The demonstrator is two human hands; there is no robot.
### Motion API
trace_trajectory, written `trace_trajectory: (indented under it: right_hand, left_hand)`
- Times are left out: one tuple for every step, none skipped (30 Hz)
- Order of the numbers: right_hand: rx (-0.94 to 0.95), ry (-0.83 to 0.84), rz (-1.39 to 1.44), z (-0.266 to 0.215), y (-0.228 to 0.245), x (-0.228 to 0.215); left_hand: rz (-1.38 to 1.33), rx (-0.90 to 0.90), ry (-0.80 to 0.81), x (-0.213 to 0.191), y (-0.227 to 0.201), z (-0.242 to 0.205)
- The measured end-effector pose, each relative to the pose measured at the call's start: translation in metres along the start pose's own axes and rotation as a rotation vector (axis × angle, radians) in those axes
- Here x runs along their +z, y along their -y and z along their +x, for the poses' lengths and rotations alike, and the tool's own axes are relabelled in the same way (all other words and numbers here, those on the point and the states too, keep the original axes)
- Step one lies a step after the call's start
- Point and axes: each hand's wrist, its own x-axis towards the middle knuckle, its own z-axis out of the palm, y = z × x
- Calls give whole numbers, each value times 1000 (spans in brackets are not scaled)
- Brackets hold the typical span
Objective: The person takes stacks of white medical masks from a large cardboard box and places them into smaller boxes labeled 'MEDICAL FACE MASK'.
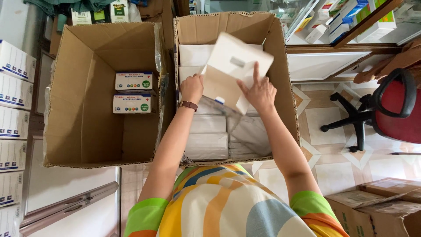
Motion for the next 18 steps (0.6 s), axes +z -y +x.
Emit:
trace_trajectory:
  right_hand:
    - [-80,-141,-87,-2,3,1]
    - [-158,-281,-172,-4,6,2]
    - [-157,-278,-172,-2,5,6]
    - [-179,-262,-188,0,4,10]
    - [-201,-247,-204,3,4,14]
    - [-203,-246,-204,10,-5,20]
    - [-170,-76,-133,17,-14,27]
    - [-136,95,-63,24,-23,33]
    - [-139,98,-65,34,-35,40]
    - [-147,23,126,41,-50,48]
    - [-153,-52,317,49,-64,57]
    - [-151,-49,316,49,-67,56]
    - [-13,20,708,49,-71,54]
    - [134,91,1098,49,-75,53]
    - [139,93,1097,48,-75,52]
    - [259,262,1145,47,-74,51]
    - [380,434,1188,45,-74,51]
    - [383,435,1186,48,-75,53]
  left_hand:
    - [-6,18,-61,-3,-3,-1]
    - [-12,36,-119,-6,-6,-4]
    - [-11,36,-116,-5,-7,-4]
    - [-14,44,-138,-4,-8,-4]
    - [-17,52,-160,-4,-8,-3]
    - [-17,51,-160,-4,-8,-3]
    - [-9,-16,-24,-5,-7,-2]
    - [-3,-84,113,-5,-6,-3]
    - [-4,-89,114,-3,-3,-3]
    - [38,-48,67,0,-1,-4]
    - [80,-7,19,3,2,-5]
    - [79,-8,23,4,2,-4]
    - [79,-8,31,5,2,-3]
    - [80,-8,40,6,2,-3]
    - [79,-8,45,7,1,-2]
    - [53,-1,18,8,1,-1]
    - [27,6,-9,10,1,0]
    - [26,5,-5,7,0,3]
